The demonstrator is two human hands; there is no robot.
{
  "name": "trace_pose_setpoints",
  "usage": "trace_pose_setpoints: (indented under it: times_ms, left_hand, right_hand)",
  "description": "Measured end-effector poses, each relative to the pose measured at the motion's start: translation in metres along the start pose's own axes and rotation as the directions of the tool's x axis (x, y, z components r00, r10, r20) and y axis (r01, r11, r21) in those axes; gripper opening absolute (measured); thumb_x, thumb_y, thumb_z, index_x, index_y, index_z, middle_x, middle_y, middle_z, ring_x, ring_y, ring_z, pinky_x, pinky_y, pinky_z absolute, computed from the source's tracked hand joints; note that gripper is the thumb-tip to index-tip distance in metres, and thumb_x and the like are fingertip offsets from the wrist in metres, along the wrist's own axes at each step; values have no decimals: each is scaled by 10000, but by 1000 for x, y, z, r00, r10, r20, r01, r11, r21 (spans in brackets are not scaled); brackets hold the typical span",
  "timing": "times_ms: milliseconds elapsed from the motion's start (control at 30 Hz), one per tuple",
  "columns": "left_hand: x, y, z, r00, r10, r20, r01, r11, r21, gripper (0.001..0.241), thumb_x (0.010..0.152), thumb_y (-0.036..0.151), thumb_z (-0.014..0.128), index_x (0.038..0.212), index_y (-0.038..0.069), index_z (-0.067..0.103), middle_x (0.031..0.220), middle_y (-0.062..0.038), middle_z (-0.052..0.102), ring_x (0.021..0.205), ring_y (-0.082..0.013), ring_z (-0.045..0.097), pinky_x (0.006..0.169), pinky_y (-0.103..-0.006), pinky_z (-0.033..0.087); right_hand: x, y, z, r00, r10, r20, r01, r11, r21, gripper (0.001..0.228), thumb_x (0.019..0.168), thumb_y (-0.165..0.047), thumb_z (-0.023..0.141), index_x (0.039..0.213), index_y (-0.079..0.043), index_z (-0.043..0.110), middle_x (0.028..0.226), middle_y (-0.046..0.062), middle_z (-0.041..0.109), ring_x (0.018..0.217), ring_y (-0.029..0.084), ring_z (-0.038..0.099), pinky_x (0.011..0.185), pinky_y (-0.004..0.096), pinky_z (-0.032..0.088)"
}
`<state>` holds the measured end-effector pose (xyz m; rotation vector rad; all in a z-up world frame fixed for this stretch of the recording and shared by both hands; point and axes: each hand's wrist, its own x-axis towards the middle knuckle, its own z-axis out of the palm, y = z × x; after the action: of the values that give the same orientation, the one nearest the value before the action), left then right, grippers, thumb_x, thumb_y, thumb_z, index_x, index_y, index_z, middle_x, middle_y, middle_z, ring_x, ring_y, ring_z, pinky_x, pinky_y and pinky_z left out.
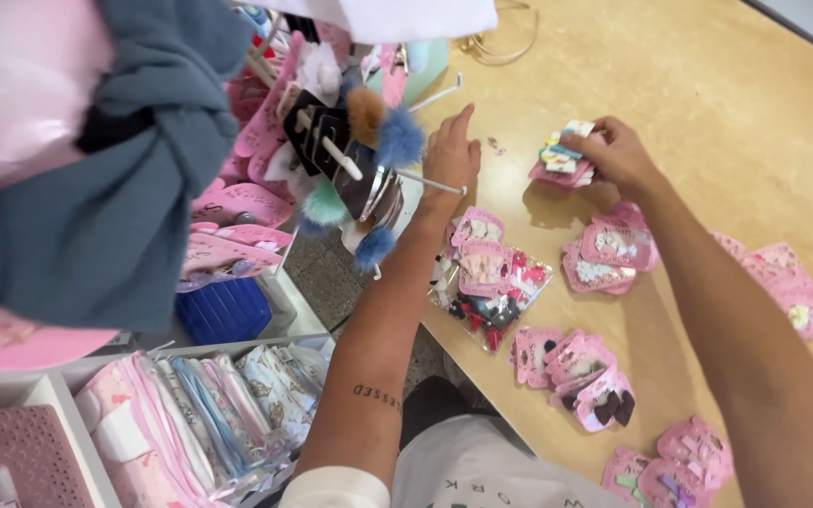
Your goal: The person is organizing hair accessories by picking them up from a table and hanging them onto a display rack.
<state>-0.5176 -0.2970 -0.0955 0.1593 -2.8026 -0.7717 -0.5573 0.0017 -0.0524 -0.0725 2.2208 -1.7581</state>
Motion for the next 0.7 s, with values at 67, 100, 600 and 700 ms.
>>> trace_pose_setpoints:
  times_ms: [67,100,600,700]
  left_hand:
    - [1,-28,16,1000,8,-2,-9,989,-144,670,1092,216,682,1713,255,432,1565,-124,571,1384,-436,667,1128,-637,592]
    - [-6,-27,7,1000,-6,-13,4,989,-146,670,1092,216,682,1713,255,432,1565,-124,571,1384,-436,667,1128,-637,592]
    - [-189,86,-100,995,-100,13,96,904,-416,475,1087,475,548,1481,211,585,1560,-132,593,1451,-357,580,1197,-619,491]
    - [-225,95,-113,996,-30,-85,-16,869,-495,406,1088,273,644,1463,131,578,1518,-114,610,1472,-296,553,1297,-503,451]
  right_hand:
    - [11,10,8,999,37,-20,-39,995,-89,759,956,-525,990,1374,19,665,1101,203,663,878,288,704,544,418,633]
    - [11,3,10,999,32,-5,-33,995,-98,759,956,-525,990,1374,19,665,1101,203,663,878,288,704,544,418,633]
    - [5,-12,13,992,-124,33,128,947,-295,737,991,-532,850,1529,-70,649,1471,174,679,1293,272,654,1051,426,541]
    - [2,-17,11,986,-165,33,167,929,-330,769,1031,-545,798,1576,-39,603,1541,183,634,1328,330,607,1097,470,490]
